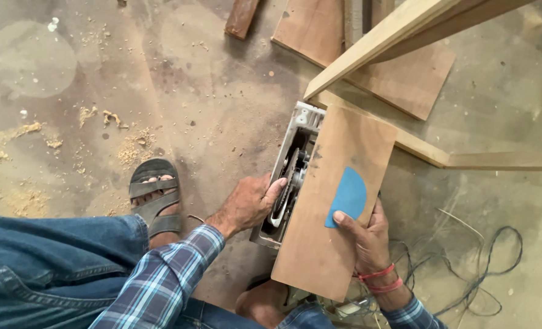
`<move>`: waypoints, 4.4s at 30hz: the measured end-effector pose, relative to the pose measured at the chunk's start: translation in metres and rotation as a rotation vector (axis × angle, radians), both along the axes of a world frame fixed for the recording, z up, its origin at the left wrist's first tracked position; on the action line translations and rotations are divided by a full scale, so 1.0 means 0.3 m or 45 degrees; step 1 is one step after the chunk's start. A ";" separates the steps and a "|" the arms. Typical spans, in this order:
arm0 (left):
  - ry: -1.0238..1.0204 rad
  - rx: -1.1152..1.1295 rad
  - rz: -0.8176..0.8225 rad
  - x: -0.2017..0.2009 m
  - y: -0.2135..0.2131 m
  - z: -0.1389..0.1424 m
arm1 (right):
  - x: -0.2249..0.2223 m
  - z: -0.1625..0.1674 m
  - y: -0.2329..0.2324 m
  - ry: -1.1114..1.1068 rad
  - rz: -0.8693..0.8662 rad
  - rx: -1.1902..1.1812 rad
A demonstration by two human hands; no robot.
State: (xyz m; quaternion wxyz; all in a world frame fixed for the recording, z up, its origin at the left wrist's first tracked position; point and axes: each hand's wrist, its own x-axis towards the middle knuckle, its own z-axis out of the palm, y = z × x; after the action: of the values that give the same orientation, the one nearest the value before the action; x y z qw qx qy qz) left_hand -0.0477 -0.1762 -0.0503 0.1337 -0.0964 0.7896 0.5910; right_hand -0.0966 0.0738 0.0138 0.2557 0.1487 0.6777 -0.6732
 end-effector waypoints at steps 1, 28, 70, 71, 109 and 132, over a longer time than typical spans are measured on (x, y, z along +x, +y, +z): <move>-0.016 -0.026 -0.005 -0.002 0.001 0.000 | 0.000 0.000 0.000 0.004 -0.002 0.001; -0.250 -0.021 -0.219 -0.061 0.177 0.056 | 0.109 -0.049 0.229 -0.320 -0.308 -0.198; 0.116 -1.109 -1.216 -0.841 0.273 1.236 | 0.068 0.127 0.159 -0.169 -0.336 -0.108; 0.050 -1.008 -1.259 -0.834 0.266 1.245 | 0.069 0.120 0.159 -0.152 -0.331 -0.090; -0.684 -0.778 -0.449 -0.221 -0.377 1.334 | -0.105 -0.080 -0.265 -0.276 0.396 -0.202; 0.007 -0.987 0.645 0.038 -0.991 1.047 | -0.167 -0.170 -0.424 -0.593 0.567 -0.386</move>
State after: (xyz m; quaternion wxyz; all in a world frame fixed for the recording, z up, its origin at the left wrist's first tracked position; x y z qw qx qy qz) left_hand -0.0364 -0.4734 0.2638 -0.0629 -0.3278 0.9042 0.2666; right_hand -0.1466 -0.0533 -0.0372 0.5630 0.1070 0.5096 -0.6418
